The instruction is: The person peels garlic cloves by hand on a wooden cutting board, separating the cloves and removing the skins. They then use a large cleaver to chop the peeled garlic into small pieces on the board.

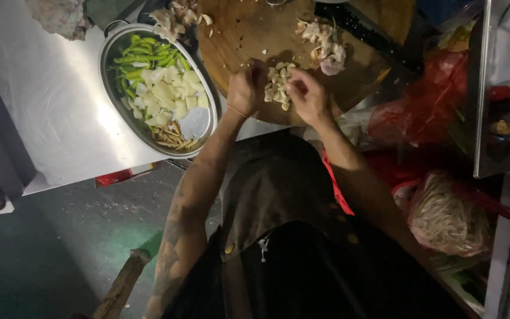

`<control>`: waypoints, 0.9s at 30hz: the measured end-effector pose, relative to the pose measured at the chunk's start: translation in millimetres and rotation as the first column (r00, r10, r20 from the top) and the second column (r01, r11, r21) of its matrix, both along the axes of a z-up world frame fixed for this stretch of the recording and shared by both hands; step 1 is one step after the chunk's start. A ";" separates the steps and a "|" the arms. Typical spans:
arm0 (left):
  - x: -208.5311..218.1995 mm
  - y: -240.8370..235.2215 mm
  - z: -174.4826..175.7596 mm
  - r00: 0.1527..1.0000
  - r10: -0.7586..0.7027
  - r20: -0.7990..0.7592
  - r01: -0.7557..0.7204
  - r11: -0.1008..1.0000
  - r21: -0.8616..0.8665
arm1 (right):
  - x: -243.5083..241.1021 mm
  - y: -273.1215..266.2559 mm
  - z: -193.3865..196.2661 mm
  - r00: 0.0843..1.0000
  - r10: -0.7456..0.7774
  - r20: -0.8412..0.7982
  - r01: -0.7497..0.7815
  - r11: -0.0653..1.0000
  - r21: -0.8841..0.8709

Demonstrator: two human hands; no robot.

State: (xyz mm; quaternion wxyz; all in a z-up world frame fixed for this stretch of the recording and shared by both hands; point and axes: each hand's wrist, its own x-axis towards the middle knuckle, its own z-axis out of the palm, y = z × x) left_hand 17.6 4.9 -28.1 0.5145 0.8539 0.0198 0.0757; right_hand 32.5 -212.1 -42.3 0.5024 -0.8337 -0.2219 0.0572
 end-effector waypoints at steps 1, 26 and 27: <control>-3.0 -3.3 -8.9 0.995 0.038 -0.090 -0.041 0.999 -0.032 | 1.4 8.5 -3.7 0.995 -0.046 -0.092 0.054 0.995 0.087; -23.2 -3.9 42.1 0.990 0.143 -0.015 -0.143 0.964 -0.223 | -37.5 36.8 -16.5 0.884 -0.128 -0.450 0.252 0.940 0.228; -14.3 12.7 9.4 0.990 0.139 -0.012 -0.139 0.965 -0.223 | -33.0 35.3 -7.5 0.885 -0.131 -0.447 0.255 0.939 0.230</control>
